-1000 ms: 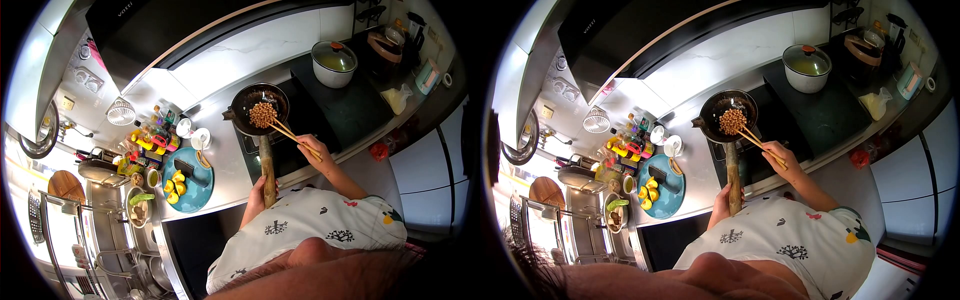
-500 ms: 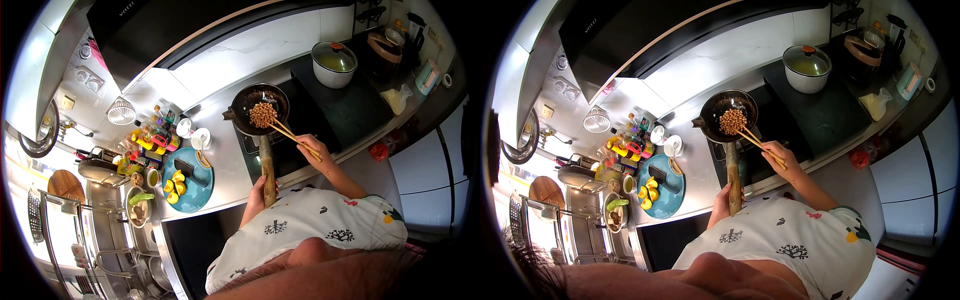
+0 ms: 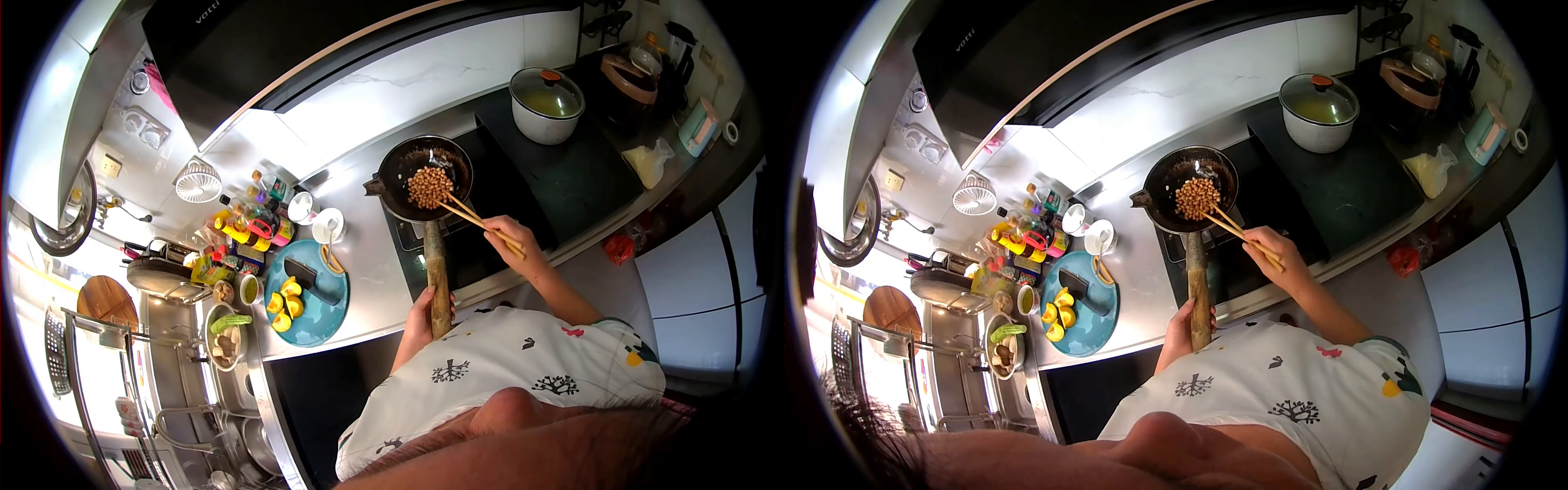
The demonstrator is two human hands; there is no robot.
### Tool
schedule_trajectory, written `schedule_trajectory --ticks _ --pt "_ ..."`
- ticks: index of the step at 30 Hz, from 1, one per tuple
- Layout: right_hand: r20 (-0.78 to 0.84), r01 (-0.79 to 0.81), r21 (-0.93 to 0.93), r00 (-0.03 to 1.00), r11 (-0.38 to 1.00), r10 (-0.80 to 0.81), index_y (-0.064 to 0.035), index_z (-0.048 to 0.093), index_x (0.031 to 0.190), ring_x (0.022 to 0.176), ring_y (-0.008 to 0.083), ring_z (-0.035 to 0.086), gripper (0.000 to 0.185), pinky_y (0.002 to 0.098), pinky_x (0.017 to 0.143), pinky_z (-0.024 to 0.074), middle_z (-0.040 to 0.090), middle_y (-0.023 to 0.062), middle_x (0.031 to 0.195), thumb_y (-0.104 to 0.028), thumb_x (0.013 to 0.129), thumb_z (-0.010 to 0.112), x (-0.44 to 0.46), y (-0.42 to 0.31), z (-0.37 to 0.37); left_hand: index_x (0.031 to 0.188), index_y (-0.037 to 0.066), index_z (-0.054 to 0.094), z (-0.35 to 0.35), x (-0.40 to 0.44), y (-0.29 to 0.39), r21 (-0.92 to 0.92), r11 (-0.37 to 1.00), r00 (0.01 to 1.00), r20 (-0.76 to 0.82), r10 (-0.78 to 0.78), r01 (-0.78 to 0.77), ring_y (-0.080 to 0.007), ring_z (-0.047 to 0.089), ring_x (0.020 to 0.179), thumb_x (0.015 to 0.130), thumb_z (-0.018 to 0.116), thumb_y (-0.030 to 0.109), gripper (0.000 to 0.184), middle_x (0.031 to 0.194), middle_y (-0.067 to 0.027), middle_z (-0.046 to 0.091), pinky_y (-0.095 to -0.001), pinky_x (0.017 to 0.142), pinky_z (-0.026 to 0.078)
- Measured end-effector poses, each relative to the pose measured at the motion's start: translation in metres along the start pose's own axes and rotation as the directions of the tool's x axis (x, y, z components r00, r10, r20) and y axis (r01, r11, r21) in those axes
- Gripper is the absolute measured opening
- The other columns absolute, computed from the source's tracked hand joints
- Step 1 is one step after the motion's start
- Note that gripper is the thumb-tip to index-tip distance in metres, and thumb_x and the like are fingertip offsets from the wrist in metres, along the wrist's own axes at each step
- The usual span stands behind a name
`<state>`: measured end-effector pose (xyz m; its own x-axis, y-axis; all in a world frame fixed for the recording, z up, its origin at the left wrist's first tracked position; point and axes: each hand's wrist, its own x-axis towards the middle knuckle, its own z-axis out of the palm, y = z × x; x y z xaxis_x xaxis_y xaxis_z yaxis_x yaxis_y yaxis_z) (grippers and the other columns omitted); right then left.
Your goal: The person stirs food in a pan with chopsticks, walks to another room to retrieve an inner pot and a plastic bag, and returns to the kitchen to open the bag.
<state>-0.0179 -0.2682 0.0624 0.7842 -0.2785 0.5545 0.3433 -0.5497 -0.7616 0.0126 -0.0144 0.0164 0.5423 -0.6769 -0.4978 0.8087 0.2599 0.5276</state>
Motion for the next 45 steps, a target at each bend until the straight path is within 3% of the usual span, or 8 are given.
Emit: schedule_trajectory --ticks 3,7,15,21,24,29,33,45 --pt "0.105 -0.187 0.062 0.978 0.98 0.18 -0.0009 0.058 0.091 0.069 0.0155 0.059 0.008 0.025 0.063 0.0458 0.061 0.0074 0.081 -0.004 0.086 0.064 0.027 -0.008 -0.011 0.115 0.004 0.05 0.0 0.0 0.001 0.001 1.0 1.0 -0.001 -0.006 0.006 -0.022 0.057 0.082 0.096 0.046 0.036 0.038 0.096 -0.0107 0.059 -0.034 0.072 0.047" --pt "0.197 -0.137 0.188 0.975 0.972 0.1 -0.0006 0.059 0.088 0.067 0.014 0.057 0.007 0.0246 0.061 0.0447 0.059 0.0068 0.077 -0.005 0.086 0.064 0.048 -0.018 -0.002 0.115 0.003 0.05 0.001 0.0 0.0 -0.003 1.0 1.0 -0.016 -0.008 0.008 -0.0223 0.057 0.082 0.096 0.045 0.036 0.039 0.096 -0.0111 0.059 -0.0338 0.072 0.048" --pt "-0.082 0.087 0.049 0.993 0.995 -0.083 -0.0025 0.06 0.093 0.077 0.022 0.063 0.007 0.0282 0.068 0.049 0.062 0.01 0.085 -0.002 0.086 0.062 0.066 0.061 0.025 0.115 0.009 0.046 -0.002 0.002 -0.001 -0.046 0.999 1.0 -0.005 -0.006 0.006 -0.0223 0.058 0.079 0.095 0.048 0.034 0.032 0.095 -0.011 0.059 -0.0349 0.069 0.049" --pt "-0.187 -0.066 0.037 0.98 0.997 0.072 -0.0006 0.06 0.095 0.079 0.0142 0.062 0.007 0.025 0.073 0.0489 0.063 0.0077 0.087 -0.003 0.089 0.058 0.08 0.049 -0.007 0.115 0.006 0.048 0.002 0.0 -0.001 -0.024 1.0 1.0 -0.017 0.005 -0.005 -0.0218 0.058 0.08 0.095 0.047 0.034 0.034 0.095 -0.0108 0.059 -0.0337 0.071 0.048" --pt "-0.053 -0.233 0.221 0.967 0.947 0.251 -0.0026 0.062 0.095 0.082 0.0102 0.061 0.007 0.0236 0.073 0.0484 0.064 0.0049 0.088 -0.006 0.09 0.059 0.073 0.093 0.024 0.116 0.004 0.049 0.007 -0.003 0.0 -0.014 1.0 1.0 -0.028 -0.001 0.0 -0.0215 0.057 0.081 0.096 0.045 0.035 0.037 0.095 -0.0108 0.059 -0.0328 0.072 0.047" --pt "0.101 -0.211 0.244 0.976 0.947 0.192 -0.0019 0.063 0.095 0.081 0.0112 0.062 0.008 0.0241 0.073 0.0484 0.065 0.0057 0.087 -0.007 0.089 0.06 0.069 0.046 0.049 0.116 0.004 0.049 0.002 0.0 0.0 -0.012 1.0 1.0 -0.02 -0.006 0.006 -0.0217 0.057 0.081 0.096 0.045 0.035 0.037 0.095 -0.0108 0.059 -0.0332 0.072 0.047" --pt "0.114 -0.027 0.258 0.993 0.966 -0.003 -0.0016 0.064 0.092 0.079 0.0176 0.064 0.007 0.0266 0.069 0.0488 0.065 0.0086 0.087 -0.005 0.087 0.063 0.058 0.015 0.046 0.115 0.009 0.046 0.002 0.001 -0.001 -0.029 0.999 1.0 -0.016 -0.016 0.015 -0.0223 0.058 0.079 0.095 0.048 0.034 0.032 0.094 -0.0108 0.059 -0.0353 0.069 0.049" --pt "-0.13 0.042 -0.048 0.99 0.998 -0.048 -0.0022 0.059 0.09 0.076 0.0243 0.061 0.005 0.03 0.067 0.048 0.06 0.0103 0.084 -0.001 0.086 0.06 0.074 0.024 -0.012 0.115 0.009 0.046 0.0 0.002 -0.002 -0.026 1.0 1.0 -0.006 -0.006 0.006 -0.0219 0.059 0.079 0.095 0.049 0.035 0.033 0.095 -0.0107 0.059 -0.0351 0.068 0.049"
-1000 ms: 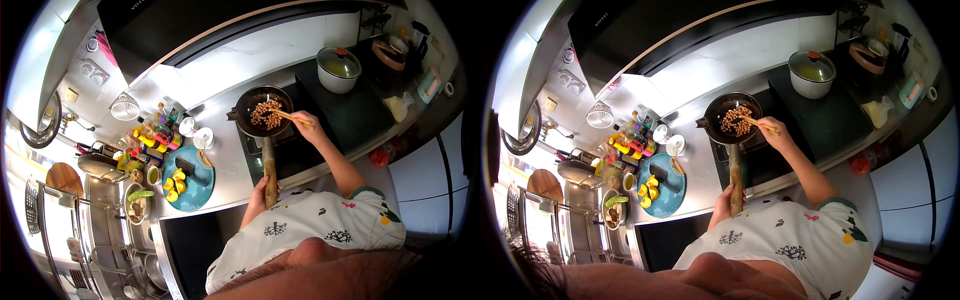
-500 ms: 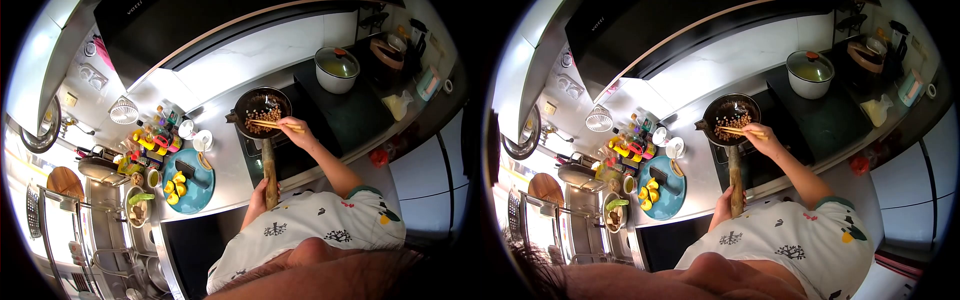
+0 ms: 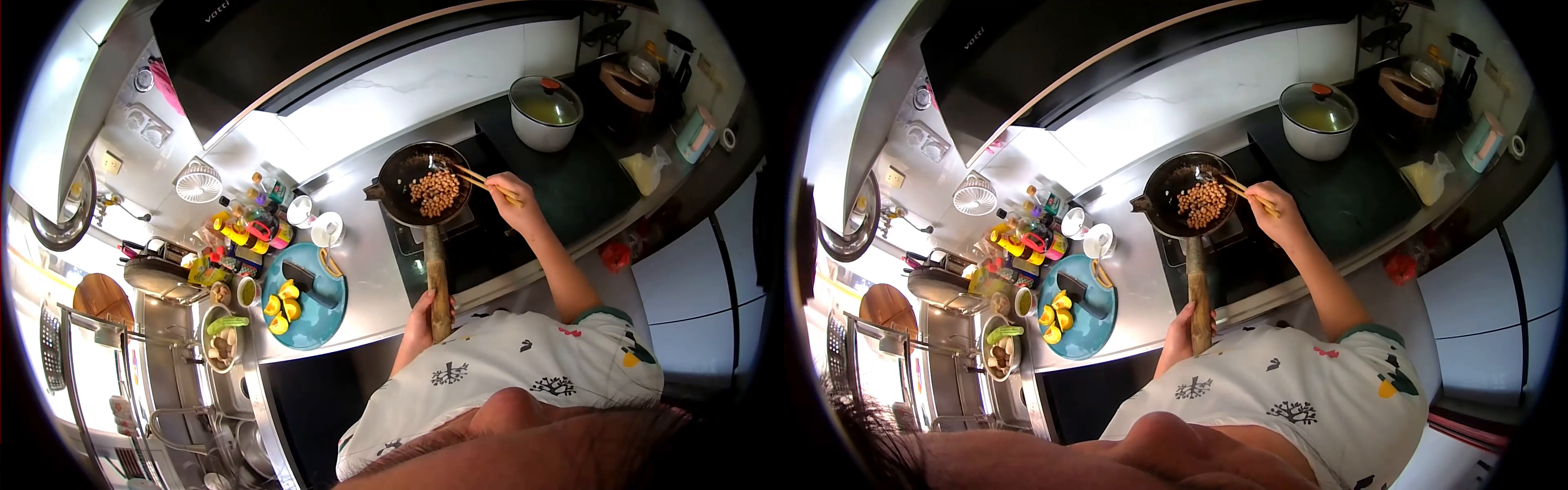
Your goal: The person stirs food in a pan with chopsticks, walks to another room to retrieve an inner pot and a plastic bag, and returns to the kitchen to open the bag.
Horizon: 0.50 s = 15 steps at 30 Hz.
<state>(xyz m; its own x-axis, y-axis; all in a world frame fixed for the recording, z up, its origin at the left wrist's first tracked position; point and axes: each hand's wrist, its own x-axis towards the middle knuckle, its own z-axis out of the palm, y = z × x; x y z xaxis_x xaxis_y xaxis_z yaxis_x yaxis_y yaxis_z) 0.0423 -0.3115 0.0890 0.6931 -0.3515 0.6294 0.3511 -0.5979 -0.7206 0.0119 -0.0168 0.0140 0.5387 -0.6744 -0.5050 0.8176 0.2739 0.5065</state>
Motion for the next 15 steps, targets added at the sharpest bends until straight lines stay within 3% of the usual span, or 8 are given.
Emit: schedule_trajectory --ticks 2,3,6,10,15 --pt "0.095 -0.093 0.012 0.991 0.996 0.092 -0.0038 0.059 0.09 0.074 0.0247 0.06 0.005 0.0304 0.066 0.0473 0.059 0.0098 0.082 -0.002 0.085 0.06 -0.009 0.014 0.01 0.115 0.009 0.046 0.0 0.0 0.0 -0.013 1.0 1.0 0.005 -0.001 0.001 -0.0219 0.059 0.079 0.095 0.049 0.035 0.033 0.095 -0.0107 0.059 -0.0351 0.068 0.049" --pt "0.104 -0.061 0.01 0.993 0.998 0.06 -0.0051 0.06 0.089 0.072 0.0242 0.06 0.005 0.0308 0.064 0.0471 0.057 0.0096 0.079 -0.002 0.085 0.06 -0.014 0.014 0.017 0.115 0.009 0.046 0.001 0.0 0.001 -0.006 1.0 1.0 0.001 0.001 -0.001 -0.0221 0.059 0.079 0.095 0.049 0.035 0.033 0.095 -0.0108 0.059 -0.0353 0.068 0.049" --pt "0.181 -0.103 0.194 0.981 0.976 0.067 -0.004 0.063 0.089 0.077 0.0212 0.063 0.006 0.0285 0.067 0.0487 0.062 0.0092 0.084 -0.001 0.085 0.062 -0.03 0.003 0.04 0.114 0.009 0.046 0.0 0.001 0.0 0.0 1.0 1.0 -0.001 0.005 -0.005 -0.0225 0.059 0.079 0.095 0.049 0.034 0.032 0.095 -0.0111 0.06 -0.0356 0.068 0.049" --pt "0.202 0.009 0.296 0.977 0.955 -0.072 -0.0017 0.064 0.091 0.083 0.0208 0.065 0.008 0.028 0.074 0.0503 0.066 0.0093 0.091 0.002 0.084 0.063 -0.033 -0.03 0.042 0.112 0.003 0.051 0.001 -0.001 0.001 0.015 1.0 1.0 -0.008 0.004 -0.004 -0.0223 0.058 0.082 0.097 0.045 0.036 0.037 0.095 -0.0111 0.06 -0.0335 0.073 0.048" --pt "0.254 -0.094 0.187 0.966 0.978 0.044 -0.0031 0.065 0.091 0.08 0.0213 0.065 0.007 0.0278 0.071 0.0501 0.066 0.0101 0.089 -0.003 0.084 0.063 -0.032 0.004 0.04 0.113 0.003 0.05 -0.001 0.0 0.0 0.012 1.0 1.0 0.004 0.003 -0.003 -0.0224 0.058 0.082 0.097 0.045 0.036 0.038 0.096 -0.011 0.059 -0.0338 0.073 0.048"
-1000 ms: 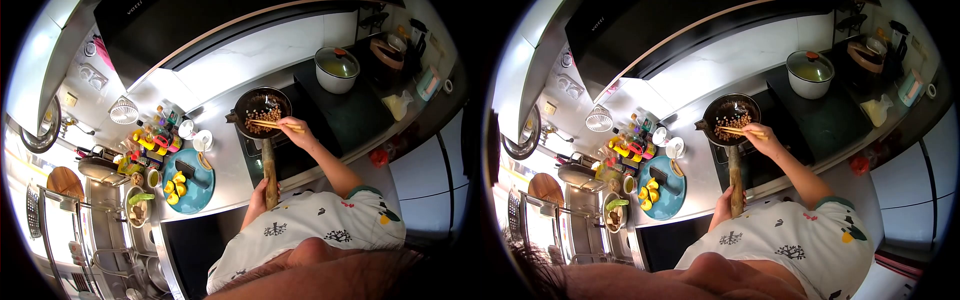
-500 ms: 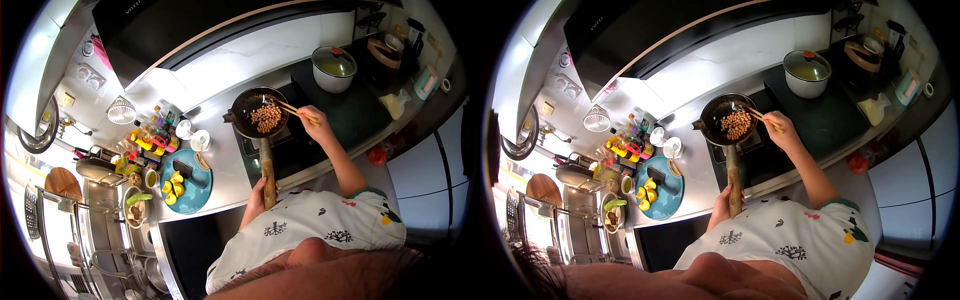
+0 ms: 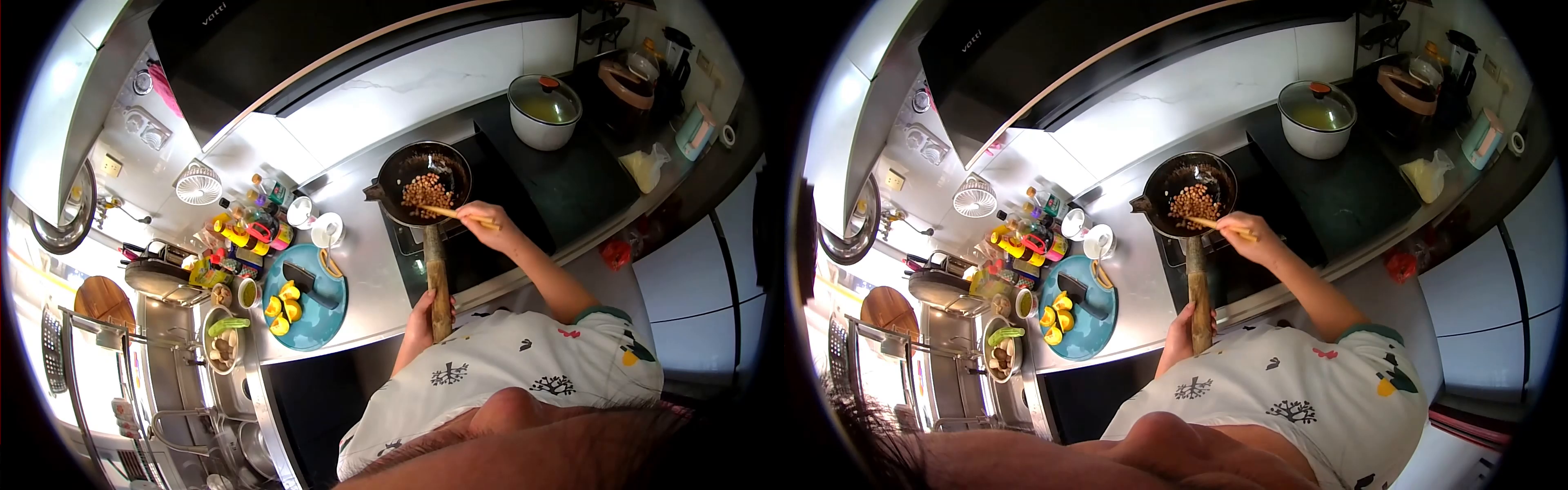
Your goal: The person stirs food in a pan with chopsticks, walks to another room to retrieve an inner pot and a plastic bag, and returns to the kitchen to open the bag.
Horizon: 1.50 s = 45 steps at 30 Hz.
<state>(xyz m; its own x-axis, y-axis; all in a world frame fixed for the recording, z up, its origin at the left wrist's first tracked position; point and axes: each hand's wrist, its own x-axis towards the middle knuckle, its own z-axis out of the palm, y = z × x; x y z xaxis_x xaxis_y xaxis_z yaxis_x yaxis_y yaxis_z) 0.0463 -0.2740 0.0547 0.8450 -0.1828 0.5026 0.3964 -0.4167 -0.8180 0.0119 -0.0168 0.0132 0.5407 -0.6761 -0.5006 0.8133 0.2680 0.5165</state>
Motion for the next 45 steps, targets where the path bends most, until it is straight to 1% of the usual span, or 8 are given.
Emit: schedule_trajectory --ticks 9,15,20,23,28,33,37,45 --pt "-0.221 0.015 -0.084 0.975 0.996 -0.033 -0.0021 0.061 0.093 0.078 0.02 0.062 0.007 0.0269 0.069 0.0482 0.062 0.0094 0.087 -0.001 0.086 0.061 0.024 0.007 -0.043 0.115 0.003 0.049 0.001 0.0 0.0 0.005 1.0 1.0 0.002 -0.001 0.001 -0.0222 0.058 0.083 0.096 0.045 0.037 0.038 0.097 -0.0109 0.059 -0.0339 0.073 0.048" --pt "-0.083 0.021 0.04 0.996 0.999 -0.018 -0.004 0.065 0.092 0.081 0.0192 0.064 0.008 0.0278 0.071 0.049 0.065 0.0091 0.09 -0.003 0.085 0.063 0.013 0.025 -0.001 0.114 0.003 0.049 0.009 -0.002 0.003 0.018 1.0 1.0 -0.006 0.003 -0.003 -0.0219 0.057 0.082 0.097 0.044 0.036 0.037 0.096 -0.0108 0.059 -0.0336 0.073 0.048" --pt "0.117 -0.11 0.068 0.988 0.992 0.102 -0.002 0.065 0.091 0.078 0.0188 0.066 0.007 0.0265 0.069 0.0497 0.067 0.0099 0.085 -0.006 0.085 0.063 0.016 -0.047 -0.02 0.114 0.003 0.049 0.006 -0.002 0.002 0.03 1.0 1.0 -0.015 -0.001 0.002 -0.0215 0.057 0.081 0.097 0.043 0.036 0.037 0.096 -0.0104 0.059 -0.0332 0.072 0.047" --pt "0.161 -0.107 -0.064 0.98 0.992 0.116 -0.0019 0.065 0.09 0.075 0.0199 0.067 0.007 0.0271 0.066 0.0497 0.068 0.011 0.083 -0.007 0.086 0.062 0.023 -0.056 -0.037 0.113 0.01 0.046 0.003 0.0 0.001 -0.01 1.0 1.0 0.001 -0.004 0.004 -0.023 0.059 0.079 0.095 0.049 0.035 0.031 0.095 -0.0107 0.06 -0.0355 0.068 0.049" --pt "-0.015 -0.177 -0.011 0.984 0.984 0.177 -0.0014 0.063 0.091 0.071 0.0105 0.06 0.006 0.0244 0.066 0.0475 0.065 0.0063 0.078 -0.006 0.088 0.06 0.038 0.002 -0.034 0.114 0.01 0.046 0.005 0.0 0.001 -0.041 0.999 1.0 -0.004 -0.025 0.025 -0.0224 0.058 0.079 0.094 0.049 0.036 0.032 0.095 -0.0107 0.06 -0.0354 0.068 0.049" --pt "-0.157 -0.025 -0.069 0.987 0.997 0.014 -0.0006 0.06 0.093 0.075 0.0147 0.06 0.006 0.0256 0.068 0.047 0.063 0.0078 0.085 -0.002 0.087 0.058 0.036 -0.003 -0.05 0.114 0.011 0.046 0.004 0.0 0.0 -0.032 0.999 1.0 -0.008 -0.011 0.01 -0.0223 0.058 0.079 0.094 0.05 0.036 0.032 0.094 -0.011 0.06 -0.0354 0.068 0.049" --pt "-0.054 -0.161 -0.125 0.986 0.979 0.155 -0.0016 0.06 0.088 0.072 0.0192 0.06 0.004 0.0287 0.067 0.0473 0.06 0.0098 0.08 -0.003 0.086 0.057 0.031 -0.014 -0.053 0.114 0.011 0.045 0.004 0.0 0.001 -0.026 1.0 1.0 0.007 -0.014 0.014 -0.0222 0.058 0.079 0.094 0.05 0.036 0.032 0.094 -0.011 0.059 -0.0356 0.069 0.049" --pt "-0.019 0.1 0.005 0.995 0.995 -0.099 -0.0027 0.064 0.091 0.077 0.0244 0.065 0.006 0.0297 0.069 0.0505 0.065 0.0101 0.087 -0.004 0.085 0.062 0.012 -0.031 0.001 0.113 0.01 0.045 0.0 0.002 -0.001 -0.016 1.0 1.0 0.011 -0.016 0.017 -0.0226 0.058 0.08 0.094 0.05 0.036 0.032 0.096 -0.0109 0.059 -0.0362 0.07 0.049"
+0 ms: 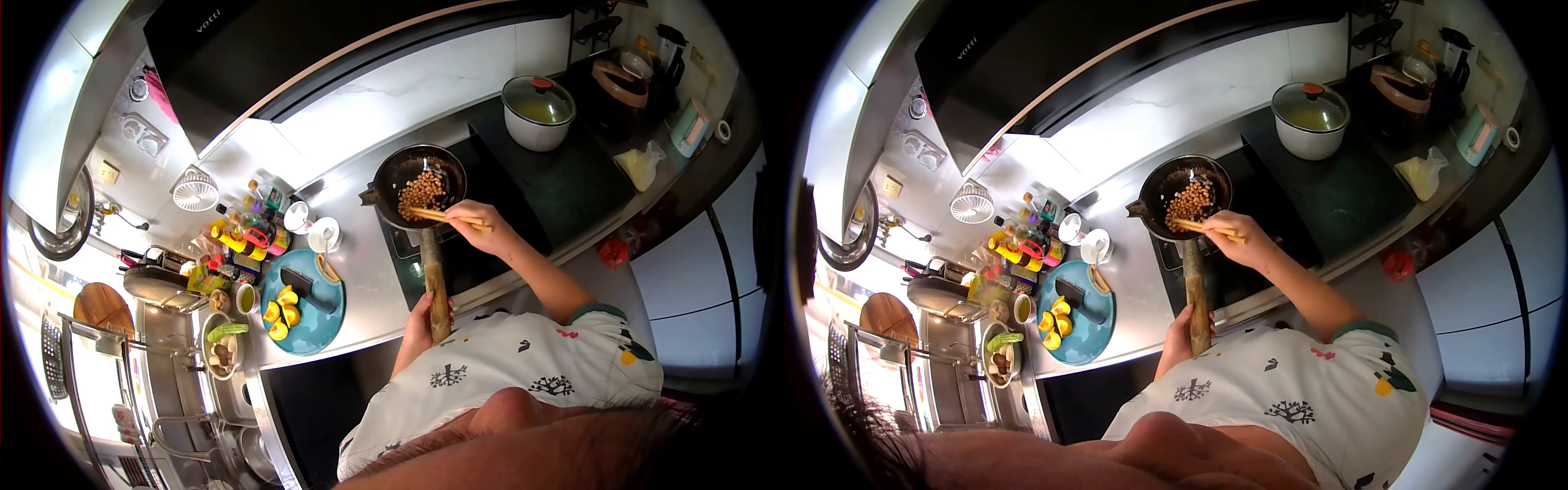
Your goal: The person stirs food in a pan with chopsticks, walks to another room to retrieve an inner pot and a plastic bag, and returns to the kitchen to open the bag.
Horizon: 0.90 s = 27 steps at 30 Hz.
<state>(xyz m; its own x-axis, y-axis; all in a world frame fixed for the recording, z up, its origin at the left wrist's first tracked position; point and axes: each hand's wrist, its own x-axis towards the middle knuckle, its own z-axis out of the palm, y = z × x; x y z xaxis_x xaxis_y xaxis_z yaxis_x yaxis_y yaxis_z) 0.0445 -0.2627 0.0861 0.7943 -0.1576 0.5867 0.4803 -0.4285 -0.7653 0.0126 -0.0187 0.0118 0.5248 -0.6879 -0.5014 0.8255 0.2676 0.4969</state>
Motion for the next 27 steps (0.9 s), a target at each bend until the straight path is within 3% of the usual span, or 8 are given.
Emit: schedule_trajectory --ticks 4,7,8,14,16,19,20,27 --pt "0.085 0.039 0.041 0.995 0.998 -0.042 -0.0022 0.064 0.092 0.078 0.0225 0.065 0.007 0.0294 0.068 0.0508 0.065 0.0096 0.086 -0.003 0.085 0.062 -0.006 0.013 0.007 0.113 0.01 0.046 0.003 -0.002 0.0 -0.007 1.0 1.0 -0.009 -0.006 0.006 -0.0227 0.058 0.08 0.095 0.05 0.036 0.032 0.096 -0.0109 0.059 -0.0362 0.07 0.049" --pt "-0.044 -0.106 -0.027 0.994 0.994 0.105 -0.0025 0.063 0.092 0.081 0.0186 0.064 0.007 0.0283 0.07 0.0505 0.065 0.0088 0.087 -0.004 0.086 0.063 -0.006 0.049 -0.01 0.113 0.009 0.046 0.005 -0.003 0.001 -0.017 1.0 1.0 -0.014 0.005 -0.005 -0.0226 0.058 0.08 0.095 0.05 0.036 0.033 0.096 -0.0111 0.059 -0.0362 0.069 0.049" --pt "-0.12 -0.051 -0.033 0.992 0.998 0.047 -0.0024 0.063 0.093 0.08 0.0182 0.064 0.007 0.0274 0.069 0.0499 0.065 0.0089 0.088 -0.004 0.086 0.062 -0.006 0.06 -0.016 0.113 0.009 0.046 0.004 -0.002 0.001 -0.018 1.0 1.0 -0.014 0.011 -0.011 -0.0226 0.058 0.08 0.095 0.05 0.036 0.033 0.096 -0.0111 0.059 -0.0362 0.069 0.049" --pt "-0.254 -0.127 -0.079 0.962 0.989 0.103 -0.0006 0.062 0.094 0.076 0.0156 0.061 0.007 0.0256 0.069 0.0481 0.063 0.0081 0.086 -0.003 0.089 0.059 0.012 0.028 -0.055 0.113 0.009 0.046 0.001 -0.001 -0.001 -0.009 1.0 1.0 0.009 0.019 -0.019 -0.0223 0.058 0.08 0.094 0.05 0.035 0.032 0.096 -0.011 0.059 -0.0362 0.069 0.049" --pt "-0.231 -0.161 -0.081 0.963 0.984 0.139 -0.0006 0.062 0.094 0.076 0.0145 0.061 0.007 0.0255 0.069 0.0483 0.063 0.0076 0.087 -0.003 0.089 0.059 0.012 0.046 -0.052 0.112 0.009 0.046 0.001 -0.001 0.0 -0.007 1.0 1.0 0.014 0.018 -0.018 -0.0225 0.059 0.08 0.095 0.05 0.035 0.032 0.096 -0.0111 0.059 -0.0362 0.069 0.049" --pt "-0.119 -0.217 0.153 0.964 0.964 0.236 -0.0024 0.063 0.095 0.075 0.0104 0.058 0.008 0.0238 0.067 0.0474 0.062 0.0036 0.084 -0.004 0.089 0.059 0.001 0.083 -0.021 0.113 0.009 0.046 0.004 -0.002 0.002 0.001 1.0 1.0 0.002 0.013 -0.013 -0.0226 0.059 0.08 0.095 0.05 0.035 0.032 0.096 -0.0112 0.059 -0.036 0.069 0.049" --pt "-0.043 -0.35 0.134 0.932 0.927 0.359 -0.0031 0.065 0.097 0.075 0.0093 0.057 0.01 0.0232 0.067 0.0472 0.062 0.0026 0.083 -0.005 0.089 0.059 -0.003 0.084 -0.014 0.113 0.009 0.046 0.003 -0.001 0.001 0.004 1.0 1.0 0.004 0.015 -0.015 -0.0226 0.059 0.08 0.095 0.05 0.035 0.032 0.096 -0.0112 0.059 -0.036 0.069 0.049" --pt "0.077 -0.215 0.132 0.976 0.968 0.206 -0.0022 0.066 0.097 0.084 0.0142 0.064 0.011 0.0257 0.075 0.0494 0.067 0.0073 0.091 -0.006 0.088 0.061 -0.003 0.018 -0.003 0.115 0.007 0.048 0.002 -0.002 0.0 0.017 1.0 1.0 -0.009 0.01 -0.01 -0.0221 0.058 0.081 0.096 0.047 0.036 0.035 0.096 -0.0106 0.059 -0.035 0.071 0.048"
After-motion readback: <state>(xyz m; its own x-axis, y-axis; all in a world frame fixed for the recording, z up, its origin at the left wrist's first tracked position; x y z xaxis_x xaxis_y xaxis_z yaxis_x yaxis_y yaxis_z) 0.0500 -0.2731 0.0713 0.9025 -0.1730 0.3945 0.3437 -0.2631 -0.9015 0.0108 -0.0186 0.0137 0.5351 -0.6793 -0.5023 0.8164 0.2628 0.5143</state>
